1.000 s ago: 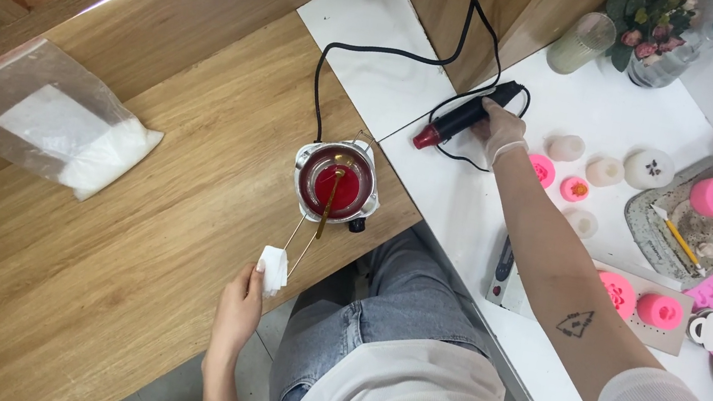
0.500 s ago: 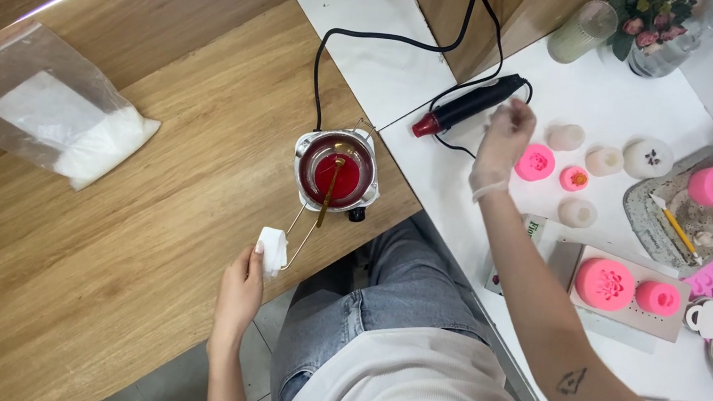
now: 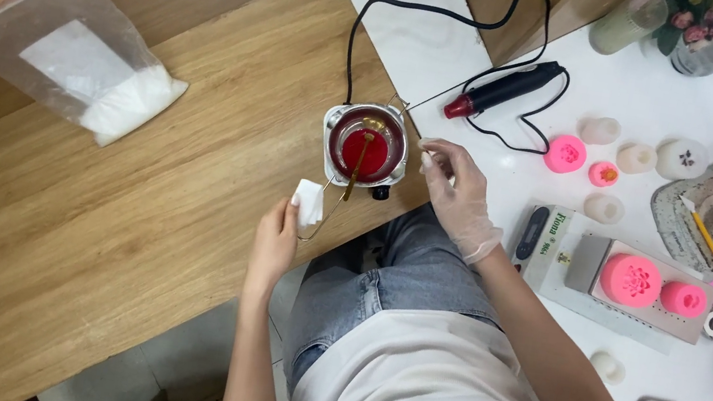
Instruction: Melting red wax in a pot, stirring, and using a heat gun on it while preparing various molds.
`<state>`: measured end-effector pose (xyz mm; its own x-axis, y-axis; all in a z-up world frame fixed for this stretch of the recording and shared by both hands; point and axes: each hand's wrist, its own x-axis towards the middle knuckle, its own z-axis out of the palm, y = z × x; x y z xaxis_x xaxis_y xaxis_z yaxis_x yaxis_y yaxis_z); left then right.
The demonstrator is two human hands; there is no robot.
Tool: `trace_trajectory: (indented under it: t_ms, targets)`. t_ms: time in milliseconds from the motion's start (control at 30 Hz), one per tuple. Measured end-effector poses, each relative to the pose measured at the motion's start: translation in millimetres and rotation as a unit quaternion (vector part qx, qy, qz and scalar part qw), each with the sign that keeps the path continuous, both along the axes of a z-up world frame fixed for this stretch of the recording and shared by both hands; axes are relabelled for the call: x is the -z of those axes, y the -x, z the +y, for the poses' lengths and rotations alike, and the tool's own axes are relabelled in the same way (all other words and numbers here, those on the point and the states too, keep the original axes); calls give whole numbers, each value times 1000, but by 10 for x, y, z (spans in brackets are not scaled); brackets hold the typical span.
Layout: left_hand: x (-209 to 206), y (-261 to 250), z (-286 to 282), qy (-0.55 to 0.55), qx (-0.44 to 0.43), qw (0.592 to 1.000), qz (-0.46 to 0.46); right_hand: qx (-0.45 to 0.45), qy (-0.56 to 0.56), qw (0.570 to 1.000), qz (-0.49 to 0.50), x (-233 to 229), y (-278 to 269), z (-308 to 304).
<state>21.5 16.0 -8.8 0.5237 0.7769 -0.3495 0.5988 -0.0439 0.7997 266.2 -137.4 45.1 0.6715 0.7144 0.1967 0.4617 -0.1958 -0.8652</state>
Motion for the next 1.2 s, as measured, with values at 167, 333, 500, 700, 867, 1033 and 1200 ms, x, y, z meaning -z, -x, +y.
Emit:
trace_trajectory:
  t_ms: [167, 333, 500, 700, 867, 1033, 1200]
  targets:
    - [-14, -140, -57, -17, 16, 1000, -15, -118, 96, 971, -186, -205, 30, 218]
    - [-15, -123, -59, -21, 22, 999, -12, -241, 132, 900, -339, -186, 220, 339]
    - [73, 17, -53, 10, 0, 1000, 13, -262, 133, 873, -390, 201, 358, 294]
    - [495, 102, -140, 176, 0, 981, -84, -238, 86, 898, -360, 160, 374, 321]
    - [284, -13, -158, 323, -5, 939, -121, -176, 44, 922, -342, 344, 202, 282]
    - [657, 1, -257, 289, 44, 949, -119, -48, 32, 984, -168, 275, 110, 385]
    - [669, -61, -337, 284, 9, 946, -157, -6, 62, 998, -21, 302, -46, 414]
